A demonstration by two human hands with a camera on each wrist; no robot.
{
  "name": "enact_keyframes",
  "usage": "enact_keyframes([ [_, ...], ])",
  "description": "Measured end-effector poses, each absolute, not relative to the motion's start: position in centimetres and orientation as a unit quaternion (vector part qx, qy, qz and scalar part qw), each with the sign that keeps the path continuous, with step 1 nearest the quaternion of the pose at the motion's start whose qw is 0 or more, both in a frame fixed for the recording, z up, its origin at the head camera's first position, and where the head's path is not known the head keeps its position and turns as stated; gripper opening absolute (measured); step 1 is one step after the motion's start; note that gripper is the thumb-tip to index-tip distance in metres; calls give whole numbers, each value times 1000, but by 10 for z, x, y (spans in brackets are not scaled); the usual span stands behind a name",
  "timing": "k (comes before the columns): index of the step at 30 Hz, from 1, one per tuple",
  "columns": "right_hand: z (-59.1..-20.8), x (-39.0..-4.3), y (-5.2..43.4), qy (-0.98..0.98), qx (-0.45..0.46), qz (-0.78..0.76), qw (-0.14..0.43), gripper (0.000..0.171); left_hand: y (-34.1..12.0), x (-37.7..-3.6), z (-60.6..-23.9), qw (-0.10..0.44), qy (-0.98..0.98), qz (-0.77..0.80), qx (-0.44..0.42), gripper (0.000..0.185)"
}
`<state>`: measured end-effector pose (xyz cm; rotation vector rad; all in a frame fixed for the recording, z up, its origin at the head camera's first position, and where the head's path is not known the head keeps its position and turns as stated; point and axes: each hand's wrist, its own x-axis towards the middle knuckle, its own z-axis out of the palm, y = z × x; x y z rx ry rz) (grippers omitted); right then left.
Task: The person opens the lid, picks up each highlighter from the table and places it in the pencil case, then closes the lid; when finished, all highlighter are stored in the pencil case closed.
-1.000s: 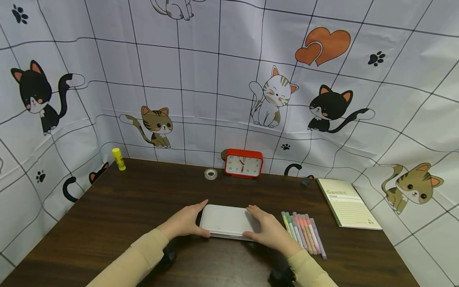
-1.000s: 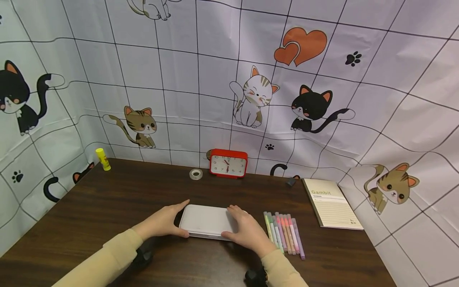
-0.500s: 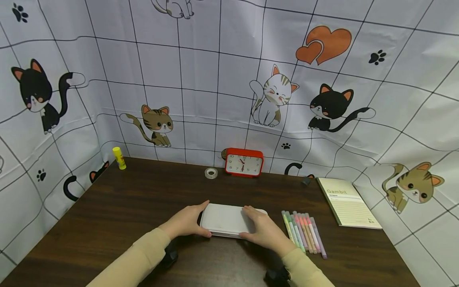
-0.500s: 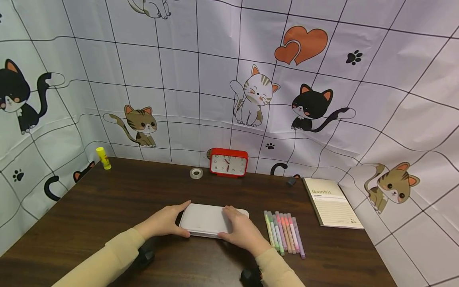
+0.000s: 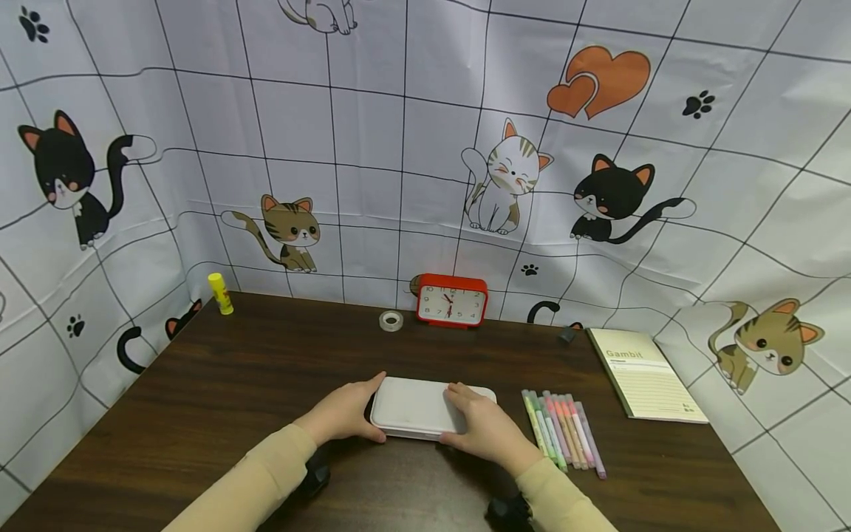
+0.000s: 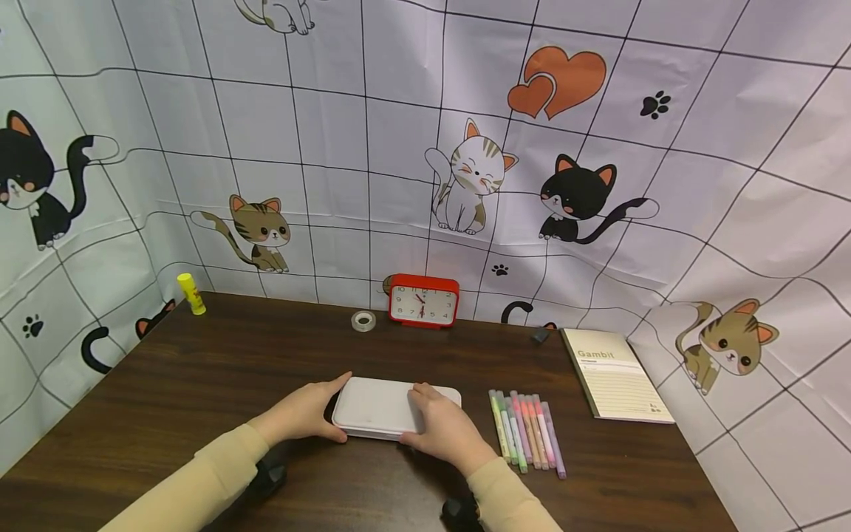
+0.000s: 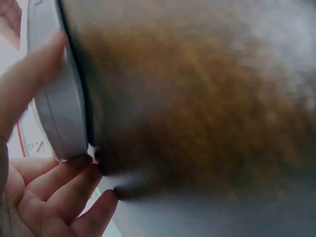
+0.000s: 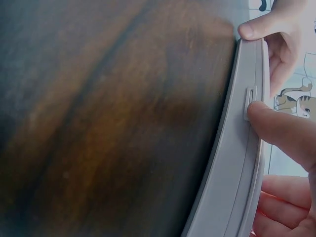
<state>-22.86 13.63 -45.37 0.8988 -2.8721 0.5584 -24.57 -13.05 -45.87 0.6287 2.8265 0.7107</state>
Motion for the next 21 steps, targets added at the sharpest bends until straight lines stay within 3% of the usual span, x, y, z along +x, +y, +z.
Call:
enact_keyframes([
  [21, -453, -225, 128, -942, 304, 112, 89, 66, -130, -246, -461, 61, 955, 207, 203, 103],
])
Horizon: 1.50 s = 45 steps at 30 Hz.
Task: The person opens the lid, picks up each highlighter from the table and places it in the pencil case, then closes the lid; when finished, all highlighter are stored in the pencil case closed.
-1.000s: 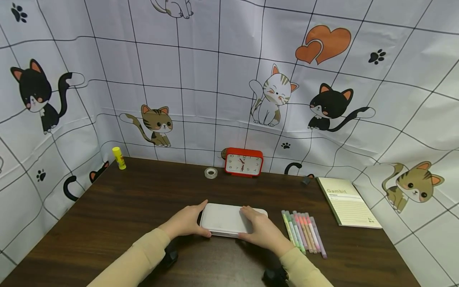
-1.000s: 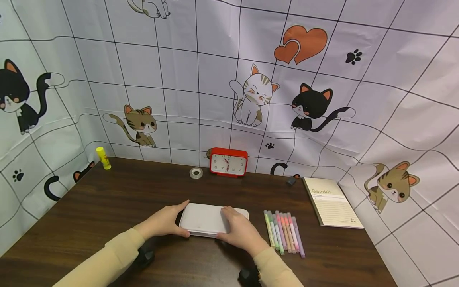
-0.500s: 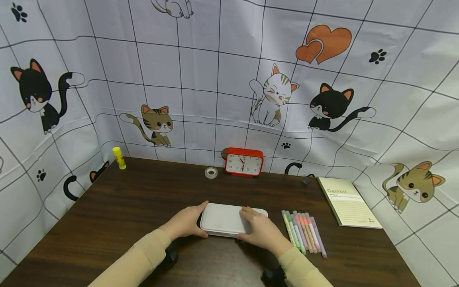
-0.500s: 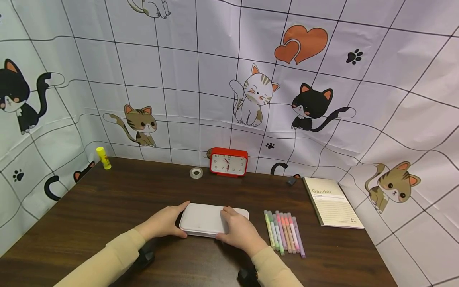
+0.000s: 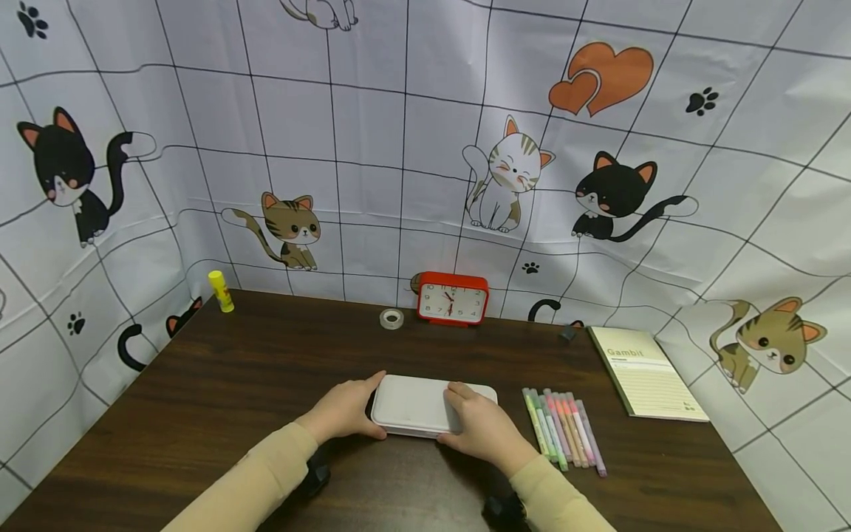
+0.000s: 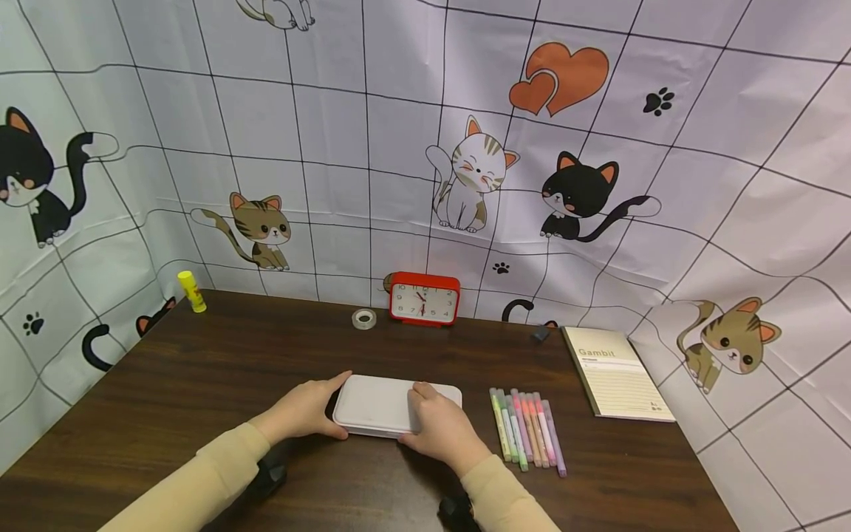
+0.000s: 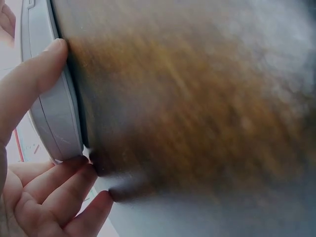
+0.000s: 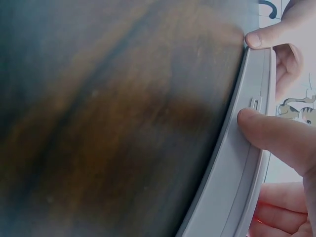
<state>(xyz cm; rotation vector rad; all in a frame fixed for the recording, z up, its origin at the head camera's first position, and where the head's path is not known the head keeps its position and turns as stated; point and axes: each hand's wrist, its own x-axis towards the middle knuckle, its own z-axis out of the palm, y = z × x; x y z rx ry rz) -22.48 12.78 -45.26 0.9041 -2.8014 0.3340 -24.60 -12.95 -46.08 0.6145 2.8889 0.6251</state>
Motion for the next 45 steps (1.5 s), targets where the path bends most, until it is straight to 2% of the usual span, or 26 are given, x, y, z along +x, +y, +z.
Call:
enact_keyframes([
  [11, -452, -224, 127, -943, 305, 94, 92, 67, -128, -246, -460, 64, 956, 209, 195, 103],
  [26, -453, -224, 121, -935, 322, 73, 126, 58, -128, -246, -459, 60, 956, 207, 198, 102],
  [38, -449, -227, 119, -937, 325, 62, 112, 57, -128, -248, -456, 49, 957, 205, 199, 100],
  [45, -451, -228, 117, -935, 326, 40, 132, 54, -128, -249, -459, 45, 958, 200, 199, 99],
])
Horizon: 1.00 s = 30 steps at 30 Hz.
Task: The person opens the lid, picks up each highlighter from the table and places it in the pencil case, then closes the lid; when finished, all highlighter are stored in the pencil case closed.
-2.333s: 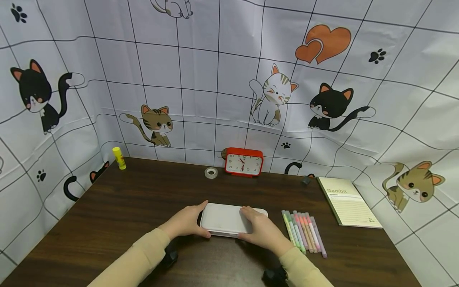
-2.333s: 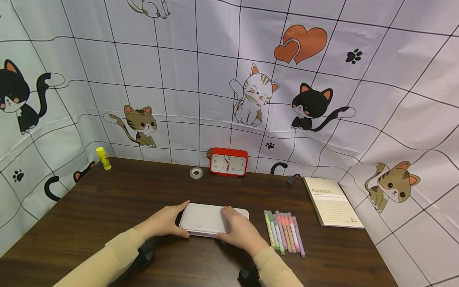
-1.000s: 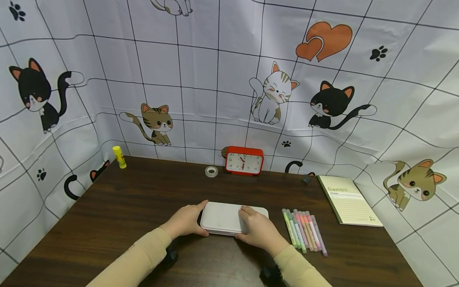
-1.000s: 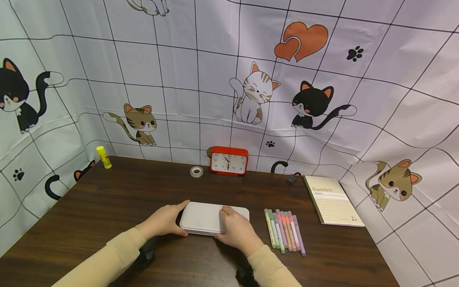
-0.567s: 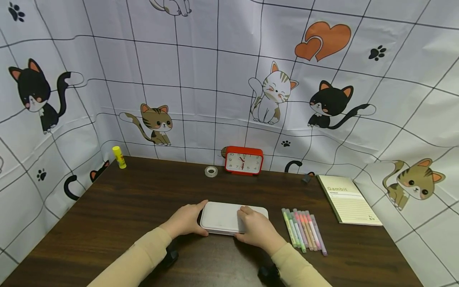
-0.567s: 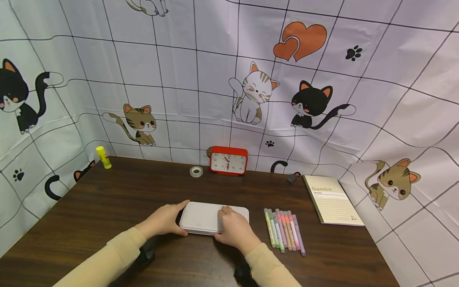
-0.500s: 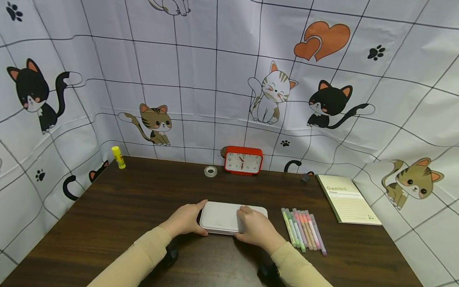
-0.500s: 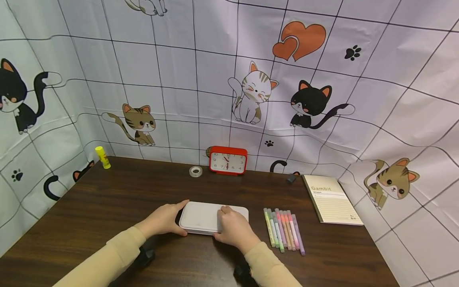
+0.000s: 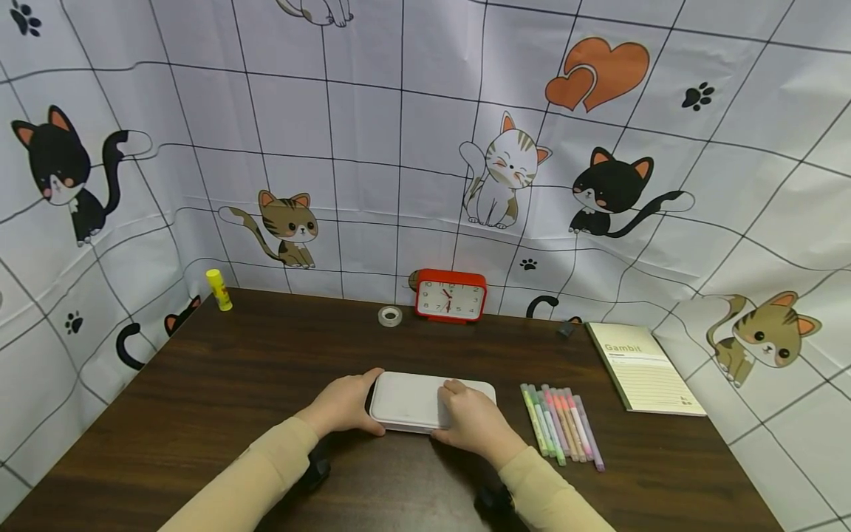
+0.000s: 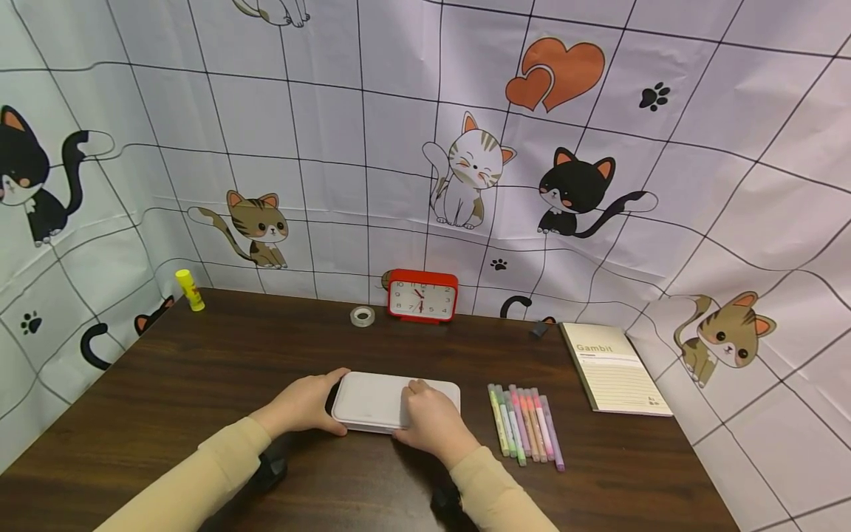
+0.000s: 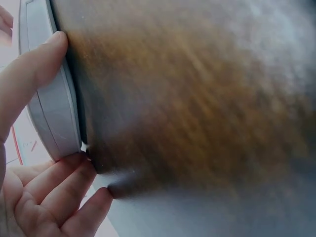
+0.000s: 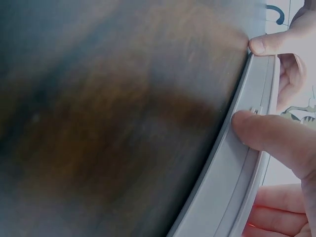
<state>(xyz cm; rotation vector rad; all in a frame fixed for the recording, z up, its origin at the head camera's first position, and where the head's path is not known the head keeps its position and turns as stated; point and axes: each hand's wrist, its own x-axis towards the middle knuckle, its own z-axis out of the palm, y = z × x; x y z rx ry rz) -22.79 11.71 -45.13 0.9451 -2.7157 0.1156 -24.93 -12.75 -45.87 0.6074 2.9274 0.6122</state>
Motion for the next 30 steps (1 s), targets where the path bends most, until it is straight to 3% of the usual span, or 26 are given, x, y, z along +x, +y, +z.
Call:
enact_keyframes([
  [8, -448, -229, 113, -926, 349, 6, 145, 41, -127, -249, -458, 45, 958, 201, 201, 97],
  [15, -447, -229, 111, -925, 357, -2, 130, 38, -126, -249, -457, 58, 958, 195, 200, 96],
  [23, -447, -226, 107, -903, 388, -62, 171, 35, -125, -251, -456, 56, 960, 193, 197, 95],
  [30, -446, -225, 104, -905, 384, -81, 167, 31, -125, -252, -455, 54, 960, 192, 198, 96],
])
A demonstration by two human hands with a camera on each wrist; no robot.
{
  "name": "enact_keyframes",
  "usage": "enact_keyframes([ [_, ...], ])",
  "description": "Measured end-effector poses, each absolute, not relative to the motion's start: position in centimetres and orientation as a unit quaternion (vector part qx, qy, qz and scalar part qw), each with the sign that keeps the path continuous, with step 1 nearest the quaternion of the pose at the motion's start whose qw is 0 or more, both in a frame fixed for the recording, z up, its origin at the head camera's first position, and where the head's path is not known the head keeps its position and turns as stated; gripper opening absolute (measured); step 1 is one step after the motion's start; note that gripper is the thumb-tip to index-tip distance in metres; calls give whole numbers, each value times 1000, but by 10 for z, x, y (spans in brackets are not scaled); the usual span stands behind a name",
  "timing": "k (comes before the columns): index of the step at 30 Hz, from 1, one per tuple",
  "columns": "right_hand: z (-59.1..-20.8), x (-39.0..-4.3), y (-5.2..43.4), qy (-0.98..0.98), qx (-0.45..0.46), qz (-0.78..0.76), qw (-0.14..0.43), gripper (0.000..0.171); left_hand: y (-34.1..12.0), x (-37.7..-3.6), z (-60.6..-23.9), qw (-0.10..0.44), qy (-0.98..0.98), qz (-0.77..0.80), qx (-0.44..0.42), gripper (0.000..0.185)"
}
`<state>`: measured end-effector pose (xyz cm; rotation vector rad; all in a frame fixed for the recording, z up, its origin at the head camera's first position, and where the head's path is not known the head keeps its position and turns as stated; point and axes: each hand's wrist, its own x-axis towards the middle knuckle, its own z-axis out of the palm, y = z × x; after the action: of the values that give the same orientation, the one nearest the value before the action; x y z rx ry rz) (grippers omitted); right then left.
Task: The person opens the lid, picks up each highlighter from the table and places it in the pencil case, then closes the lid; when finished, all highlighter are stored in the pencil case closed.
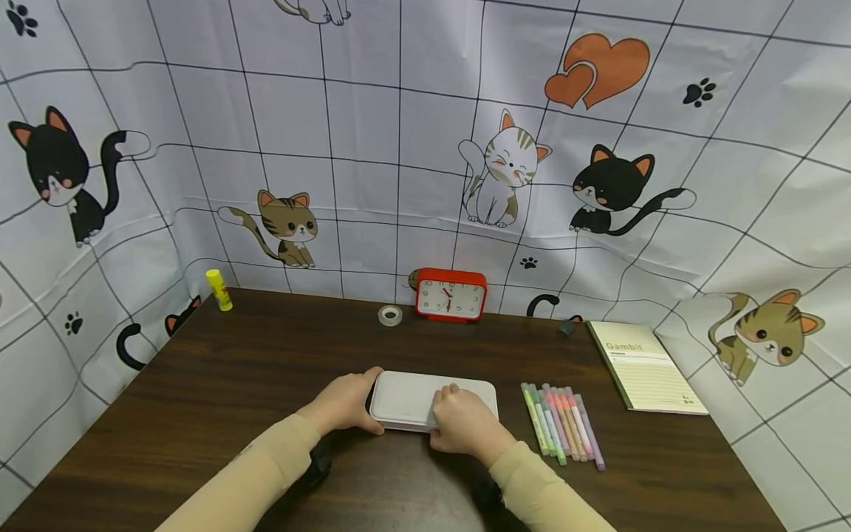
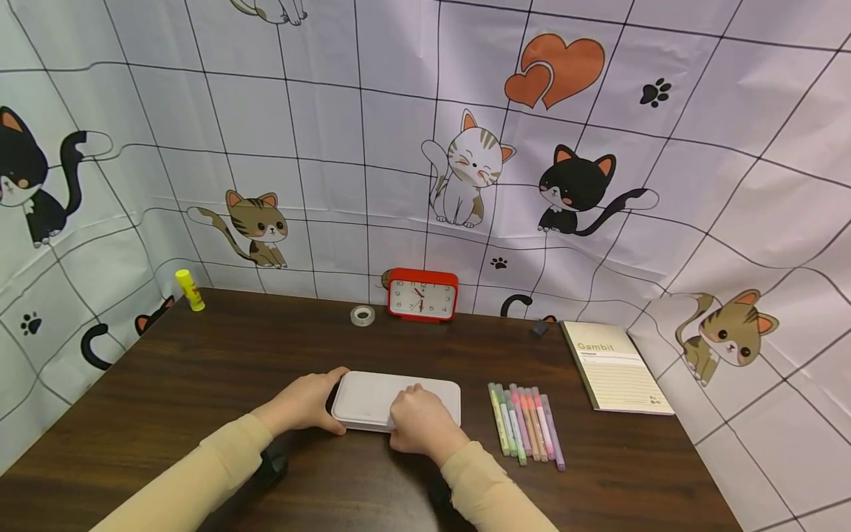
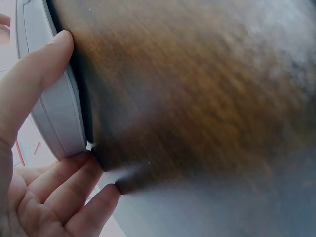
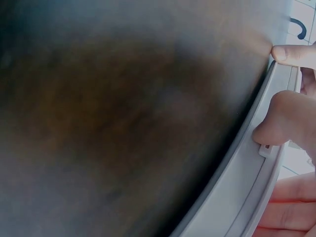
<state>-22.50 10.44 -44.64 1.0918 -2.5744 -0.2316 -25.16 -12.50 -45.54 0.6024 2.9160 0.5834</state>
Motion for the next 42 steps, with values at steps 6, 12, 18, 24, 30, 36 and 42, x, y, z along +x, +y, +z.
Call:
enact_keyframes([
  [6, -446, -226, 104, -906, 381, -82, 166, 29, -124, -250, -453, 48, 958, 196, 205, 93],
  [12, -446, -223, 103, -900, 392, -79, 176, 25, -125, -248, -452, 52, 958, 197, 200, 93],
  [18, -443, -224, 104, -898, 398, -74, 171, 25, -124, -249, -453, 49, 958, 198, 204, 93],
  [24, -439, -225, 105, -903, 394, -70, 158, 25, -124, -250, -453, 44, 959, 195, 202, 93],
  [30, -438, -226, 111, -910, 390, -32, 136, 29, -125, -250, -455, 51, 959, 200, 195, 95],
  [36, -440, -228, 119, -917, 379, 29, 122, 30, -127, -250, -457, 54, 960, 196, 191, 97],
  [42, -439, -229, 124, -912, 386, 60, 126, 29, -126, -251, -458, 53, 960, 196, 195, 98],
])
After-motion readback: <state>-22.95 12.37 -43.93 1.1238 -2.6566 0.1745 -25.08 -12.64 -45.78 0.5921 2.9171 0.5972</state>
